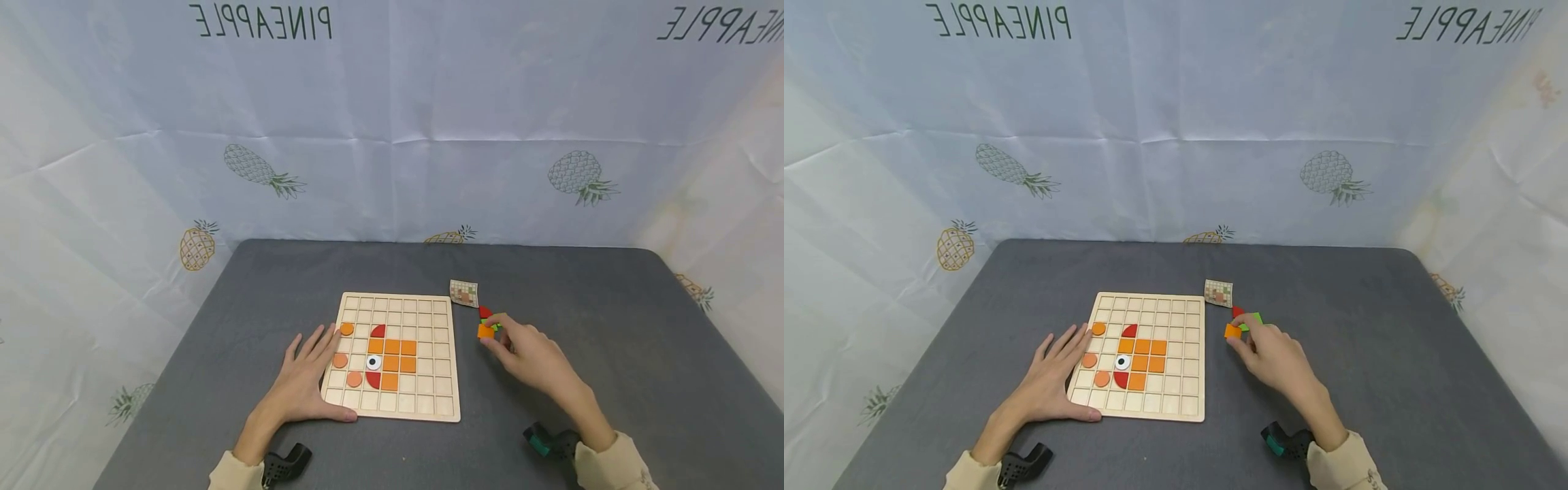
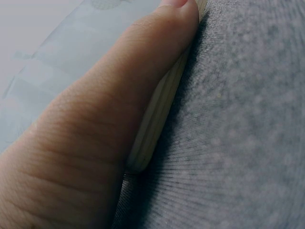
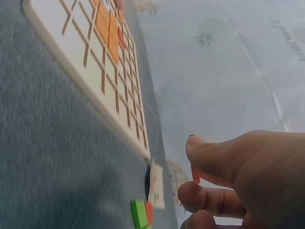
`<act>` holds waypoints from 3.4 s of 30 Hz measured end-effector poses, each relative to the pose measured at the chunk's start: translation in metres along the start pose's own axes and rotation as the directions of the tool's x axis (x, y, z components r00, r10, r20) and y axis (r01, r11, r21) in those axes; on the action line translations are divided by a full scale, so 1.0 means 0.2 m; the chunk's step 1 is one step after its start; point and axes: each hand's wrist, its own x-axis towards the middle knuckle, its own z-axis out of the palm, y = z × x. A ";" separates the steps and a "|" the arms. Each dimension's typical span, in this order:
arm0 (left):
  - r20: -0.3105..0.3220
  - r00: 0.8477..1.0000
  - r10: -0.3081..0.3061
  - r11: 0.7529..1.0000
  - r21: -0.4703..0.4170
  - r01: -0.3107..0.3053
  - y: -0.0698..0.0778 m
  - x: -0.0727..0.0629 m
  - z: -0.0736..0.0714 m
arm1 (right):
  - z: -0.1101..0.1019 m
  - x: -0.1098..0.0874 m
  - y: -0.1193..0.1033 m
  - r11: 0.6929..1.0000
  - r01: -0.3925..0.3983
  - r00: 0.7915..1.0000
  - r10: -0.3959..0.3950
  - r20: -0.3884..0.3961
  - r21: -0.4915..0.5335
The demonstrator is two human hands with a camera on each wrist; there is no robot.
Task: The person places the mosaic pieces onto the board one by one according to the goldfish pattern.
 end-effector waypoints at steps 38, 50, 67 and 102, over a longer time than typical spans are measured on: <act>0.005 1.000 -0.011 1.000 0.001 0.011 0.00 0.00 0.00 | 0.33 0.05 -0.34 0.994 0.106 0.981 -0.111 0.159 0.041; -0.001 1.000 -0.006 1.000 -0.004 0.006 0.00 0.00 0.00 | 0.39 0.05 -0.38 0.988 0.152 0.970 -0.153 0.187 0.022; -0.001 1.000 -0.003 1.000 0.001 0.003 0.00 0.00 0.00 | 0.42 0.05 -0.39 0.987 0.158 0.973 -0.151 0.172 -0.032; 0.004 1.000 -0.013 1.000 0.006 0.013 0.00 0.00 0.00 | 0.34 0.10 -0.32 0.999 0.037 0.998 -0.036 0.050 -0.039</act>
